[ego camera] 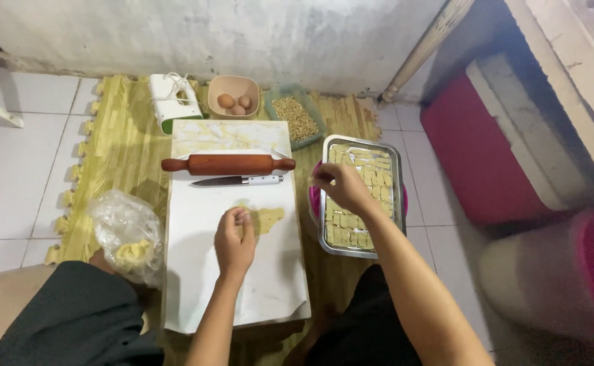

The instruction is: Picking up small rectangular pieces of dough from a workspace and arranging them neatly in a metal tray.

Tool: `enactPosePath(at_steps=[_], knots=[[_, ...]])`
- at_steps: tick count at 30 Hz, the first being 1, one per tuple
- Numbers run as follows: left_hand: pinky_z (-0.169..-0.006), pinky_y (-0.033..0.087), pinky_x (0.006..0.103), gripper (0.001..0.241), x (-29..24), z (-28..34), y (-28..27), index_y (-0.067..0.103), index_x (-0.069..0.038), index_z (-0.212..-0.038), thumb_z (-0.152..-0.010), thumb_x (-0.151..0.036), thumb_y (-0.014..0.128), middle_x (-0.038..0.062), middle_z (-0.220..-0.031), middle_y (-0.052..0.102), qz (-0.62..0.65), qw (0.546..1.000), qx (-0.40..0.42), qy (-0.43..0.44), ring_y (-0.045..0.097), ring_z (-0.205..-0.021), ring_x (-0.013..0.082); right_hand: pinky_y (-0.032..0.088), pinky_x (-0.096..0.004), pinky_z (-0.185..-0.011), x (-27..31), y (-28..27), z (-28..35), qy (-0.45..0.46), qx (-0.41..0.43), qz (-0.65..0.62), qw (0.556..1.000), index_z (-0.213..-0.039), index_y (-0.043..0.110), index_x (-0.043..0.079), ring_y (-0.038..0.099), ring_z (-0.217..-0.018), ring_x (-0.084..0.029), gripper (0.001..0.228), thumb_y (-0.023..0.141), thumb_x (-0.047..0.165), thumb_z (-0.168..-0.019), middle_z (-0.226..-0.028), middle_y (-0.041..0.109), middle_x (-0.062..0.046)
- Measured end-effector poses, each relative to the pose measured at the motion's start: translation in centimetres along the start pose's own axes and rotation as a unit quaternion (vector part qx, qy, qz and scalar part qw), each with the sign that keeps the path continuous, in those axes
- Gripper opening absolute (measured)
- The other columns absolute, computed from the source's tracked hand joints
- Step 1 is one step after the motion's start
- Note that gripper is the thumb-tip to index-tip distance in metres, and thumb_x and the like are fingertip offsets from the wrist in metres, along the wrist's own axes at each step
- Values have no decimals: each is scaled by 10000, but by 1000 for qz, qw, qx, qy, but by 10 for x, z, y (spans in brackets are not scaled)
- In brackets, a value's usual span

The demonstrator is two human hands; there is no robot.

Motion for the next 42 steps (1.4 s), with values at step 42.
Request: enactPosePath(at_steps=[42], knots=[[-903,463,413,187,35,16,-7,630,-62,-1094,-908,-82,630,80,-1101,657,-195,972,-42,120,619,-989,266,561,-243,-650,-142,-44,-46,215,-108,-77,967,-997,763,33,627,-675,-126,96,727,33,-908,-804,704,-61]])
Point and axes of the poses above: each hand's wrist, its own z-axis away from the middle knuckle, its own y-axis out of the palm, x = y × z, the point moved 7 cm from there along -z, towards the middle knuckle
